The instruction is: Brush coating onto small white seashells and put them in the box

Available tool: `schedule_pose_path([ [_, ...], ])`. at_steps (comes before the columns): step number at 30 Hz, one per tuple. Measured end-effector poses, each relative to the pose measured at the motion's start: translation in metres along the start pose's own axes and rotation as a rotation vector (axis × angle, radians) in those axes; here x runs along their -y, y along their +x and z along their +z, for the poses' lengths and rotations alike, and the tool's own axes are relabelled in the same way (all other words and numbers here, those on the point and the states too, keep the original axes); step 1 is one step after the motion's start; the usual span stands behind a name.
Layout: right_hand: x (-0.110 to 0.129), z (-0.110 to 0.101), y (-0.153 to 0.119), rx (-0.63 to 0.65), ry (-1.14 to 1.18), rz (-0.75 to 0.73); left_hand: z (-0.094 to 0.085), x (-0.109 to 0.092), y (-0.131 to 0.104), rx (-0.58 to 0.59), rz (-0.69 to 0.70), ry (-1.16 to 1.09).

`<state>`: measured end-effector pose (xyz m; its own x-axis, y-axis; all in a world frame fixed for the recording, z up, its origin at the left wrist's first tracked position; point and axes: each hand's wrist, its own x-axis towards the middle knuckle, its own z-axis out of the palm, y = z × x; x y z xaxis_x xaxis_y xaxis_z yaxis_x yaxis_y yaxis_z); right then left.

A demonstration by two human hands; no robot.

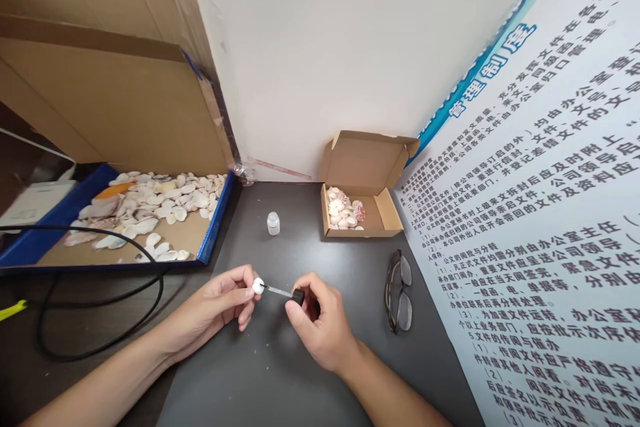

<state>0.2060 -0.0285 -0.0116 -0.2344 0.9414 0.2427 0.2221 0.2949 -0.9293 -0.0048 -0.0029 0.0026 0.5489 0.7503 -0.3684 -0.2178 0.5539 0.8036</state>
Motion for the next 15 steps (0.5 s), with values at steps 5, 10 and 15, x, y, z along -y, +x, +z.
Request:
schedule_pose_path([
  [5, 0.0010, 0.0001, -0.0005, 0.019, -0.015, -0.034, -0.0002, -0.0005, -0.0003, -0.001, -0.009, -0.003],
  [10, 0.0021, 0.0006, -0.0013, 0.061, -0.024, -0.041, -0.0006, -0.0008, 0.0000, -0.009, -0.016, -0.011],
  [15, 0.0037, -0.0001, -0.0007, 0.067, -0.046, -0.026, -0.0008, 0.0001, -0.0006, -0.018, -0.011, -0.022],
])
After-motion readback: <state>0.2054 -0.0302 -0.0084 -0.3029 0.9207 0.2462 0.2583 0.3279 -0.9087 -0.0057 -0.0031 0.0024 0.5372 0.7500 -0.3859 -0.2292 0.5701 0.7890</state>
